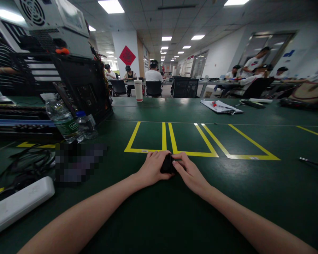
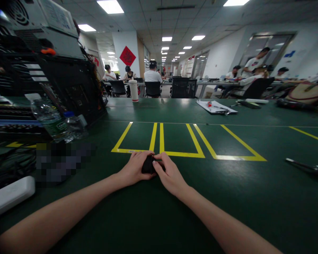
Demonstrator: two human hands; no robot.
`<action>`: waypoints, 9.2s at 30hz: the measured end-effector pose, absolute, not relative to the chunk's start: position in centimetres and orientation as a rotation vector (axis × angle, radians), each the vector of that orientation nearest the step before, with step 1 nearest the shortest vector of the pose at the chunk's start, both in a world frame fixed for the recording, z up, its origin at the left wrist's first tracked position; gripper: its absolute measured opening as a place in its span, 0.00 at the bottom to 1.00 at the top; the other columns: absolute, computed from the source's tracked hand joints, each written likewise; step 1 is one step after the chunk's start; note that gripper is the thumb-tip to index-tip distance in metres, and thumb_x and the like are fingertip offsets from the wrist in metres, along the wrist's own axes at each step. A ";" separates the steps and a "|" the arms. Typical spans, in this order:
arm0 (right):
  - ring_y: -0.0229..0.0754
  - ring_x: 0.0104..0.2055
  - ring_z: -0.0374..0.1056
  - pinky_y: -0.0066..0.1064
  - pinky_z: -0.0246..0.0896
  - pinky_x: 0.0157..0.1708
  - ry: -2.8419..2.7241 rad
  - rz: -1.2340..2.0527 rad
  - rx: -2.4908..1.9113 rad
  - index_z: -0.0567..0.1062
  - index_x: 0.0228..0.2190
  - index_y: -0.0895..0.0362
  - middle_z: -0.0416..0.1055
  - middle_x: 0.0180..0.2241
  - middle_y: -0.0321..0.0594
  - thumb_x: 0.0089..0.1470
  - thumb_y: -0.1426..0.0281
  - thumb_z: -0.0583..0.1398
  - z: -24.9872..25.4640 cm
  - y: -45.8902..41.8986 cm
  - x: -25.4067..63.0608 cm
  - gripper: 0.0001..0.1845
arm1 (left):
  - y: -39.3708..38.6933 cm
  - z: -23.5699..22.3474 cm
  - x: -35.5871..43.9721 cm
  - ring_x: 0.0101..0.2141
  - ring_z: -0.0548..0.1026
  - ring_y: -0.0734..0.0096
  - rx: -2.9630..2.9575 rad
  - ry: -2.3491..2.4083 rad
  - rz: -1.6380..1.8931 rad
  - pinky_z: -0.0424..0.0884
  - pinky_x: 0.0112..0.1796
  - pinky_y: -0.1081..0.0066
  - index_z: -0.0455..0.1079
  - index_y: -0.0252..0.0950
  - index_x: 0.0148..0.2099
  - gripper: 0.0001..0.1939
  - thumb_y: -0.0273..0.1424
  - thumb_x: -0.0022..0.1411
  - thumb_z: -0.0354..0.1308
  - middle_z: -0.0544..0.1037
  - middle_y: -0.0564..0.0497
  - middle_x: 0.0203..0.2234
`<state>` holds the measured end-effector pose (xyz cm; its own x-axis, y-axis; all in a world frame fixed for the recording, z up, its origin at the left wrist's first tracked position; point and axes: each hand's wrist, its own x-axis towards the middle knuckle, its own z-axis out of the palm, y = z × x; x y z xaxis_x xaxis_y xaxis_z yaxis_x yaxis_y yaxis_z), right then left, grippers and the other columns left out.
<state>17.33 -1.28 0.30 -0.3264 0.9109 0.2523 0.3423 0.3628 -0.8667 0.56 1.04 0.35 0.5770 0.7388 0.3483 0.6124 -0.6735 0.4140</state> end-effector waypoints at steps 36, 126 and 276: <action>0.42 0.43 0.63 0.38 0.60 0.44 -1.844 0.877 -1.080 0.61 0.42 0.54 0.63 0.40 0.40 0.54 0.70 0.51 0.0 -0.9 17.3 0.12 | 0.9 0.8 0.4 0.47 0.64 0.60 2.535 1.098 0.691 0.56 0.47 0.59 0.52 0.39 0.52 0.29 0.38 0.50 0.59 0.66 0.47 0.46; 0.39 0.41 0.63 0.35 0.58 0.42 -1.695 1.368 -0.971 0.63 0.35 0.55 0.65 0.36 0.36 0.51 0.64 0.55 0.5 0.5 18.5 0.10 | 0.8 0.6 0.5 0.46 0.65 0.59 2.573 1.127 0.703 0.56 0.46 0.59 0.52 0.40 0.51 0.30 0.36 0.47 0.61 0.66 0.49 0.45; 0.41 0.44 0.63 0.37 0.58 0.43 -1.662 1.506 -0.862 0.62 0.34 0.54 0.65 0.38 0.35 0.46 0.70 0.60 0.4 0.6 18.7 0.13 | 0.9 0.3 0.6 0.45 0.65 0.60 2.587 1.120 0.732 0.57 0.45 0.60 0.53 0.39 0.50 0.29 0.36 0.48 0.61 0.67 0.48 0.44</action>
<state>18.68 0.55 0.45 -0.5155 0.8536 0.0746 0.0096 0.0928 -0.9956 0.62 0.86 0.35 0.5833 0.7314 0.3535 0.6172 -0.6819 0.3924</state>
